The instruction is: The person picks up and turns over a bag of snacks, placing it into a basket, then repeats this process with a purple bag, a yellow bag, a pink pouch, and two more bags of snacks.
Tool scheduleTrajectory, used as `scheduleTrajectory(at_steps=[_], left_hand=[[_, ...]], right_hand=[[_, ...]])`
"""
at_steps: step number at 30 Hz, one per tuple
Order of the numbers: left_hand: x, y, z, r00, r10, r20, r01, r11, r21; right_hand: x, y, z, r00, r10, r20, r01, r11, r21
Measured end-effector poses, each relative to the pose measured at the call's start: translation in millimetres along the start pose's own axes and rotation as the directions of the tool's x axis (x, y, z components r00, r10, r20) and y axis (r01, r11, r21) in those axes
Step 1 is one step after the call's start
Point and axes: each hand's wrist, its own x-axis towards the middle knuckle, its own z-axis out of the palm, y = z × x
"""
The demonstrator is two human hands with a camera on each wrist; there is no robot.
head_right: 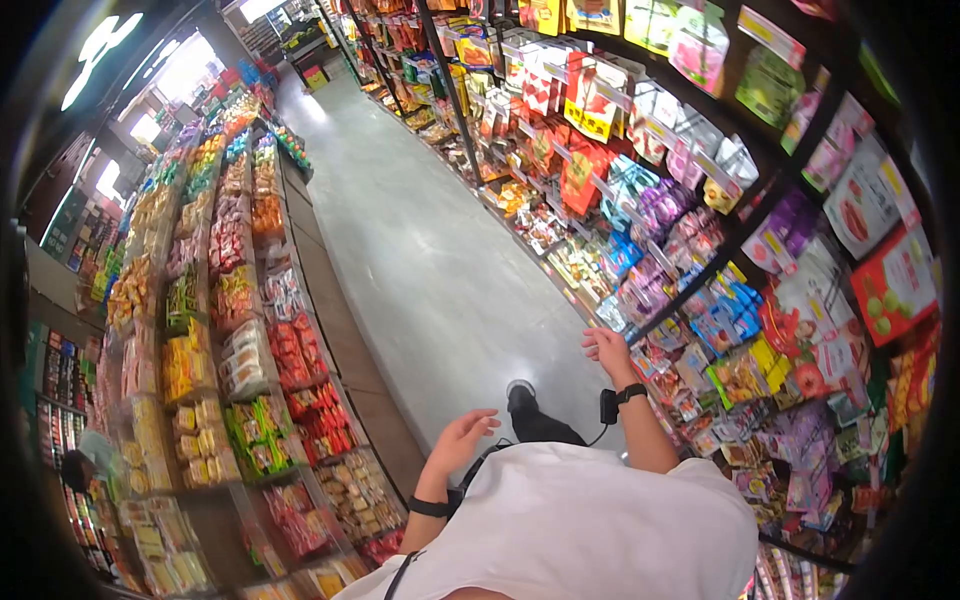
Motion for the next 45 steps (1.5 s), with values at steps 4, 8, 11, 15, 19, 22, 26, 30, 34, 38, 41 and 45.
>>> scheduleTrajectory(at_steps=[4, 8, 11, 15, 19, 22, 26, 30, 34, 38, 41, 45], left_hand=[[77, 44, -58, 0.999, 0.011, -0.036, -0.007, 0.995, 0.104], [137, 85, -117, 0.996, 0.055, -0.073, -0.050, 0.996, 0.076], [172, 105, -153, 0.988, 0.042, -0.147, -0.027, 0.995, 0.100], [218, 114, -202, 0.993, 0.046, -0.111, -0.046, 0.999, 0.008], [271, 130, -264, 0.998, 0.031, -0.063, -0.030, 0.999, 0.021], [307, 148, -315, 0.999, 0.031, -0.038, -0.030, 0.999, 0.033], [369, 183, -390, 0.999, 0.044, -0.005, -0.043, 0.992, 0.115], [433, 198, -435, 0.997, 0.044, 0.058, -0.055, 0.978, 0.203], [497, 243, -454, 0.973, 0.017, 0.231, -0.070, 0.972, 0.223], [570, 255, -463, 0.957, 0.031, 0.289, -0.098, 0.971, 0.219], [631, 279, -465, 0.942, 0.048, 0.331, -0.146, 0.950, 0.277], [702, 336, -466, 0.920, 0.078, 0.383, -0.200, 0.935, 0.292]], right_hand=[[89, -32, 44, 0.999, 0.008, -0.053, -0.006, 1.000, 0.023], [178, -100, 114, 0.997, -0.069, 0.020, 0.070, 0.997, -0.017], [216, -156, 172, 0.985, -0.104, 0.137, 0.116, 0.990, -0.078], [278, -185, 227, 0.943, -0.094, 0.319, 0.134, 0.985, -0.105], [324, -199, 271, 0.950, -0.049, 0.308, 0.096, 0.986, -0.138], [362, -205, 288, 0.980, -0.070, 0.189, 0.093, 0.989, -0.115], [419, -220, 302, 0.991, -0.128, 0.042, 0.131, 0.988, -0.082], [456, -226, 284, 0.955, -0.258, -0.148, 0.265, 0.964, 0.025], [494, -227, 246, 0.811, -0.301, -0.502, 0.343, 0.939, -0.009], [539, -261, 209, 0.576, -0.322, -0.751, 0.451, 0.892, -0.036], [585, -289, 182, 0.313, -0.378, -0.871, 0.358, 0.897, -0.260], [628, -335, 173, 0.247, -0.253, -0.936, 0.256, 0.948, -0.188]])
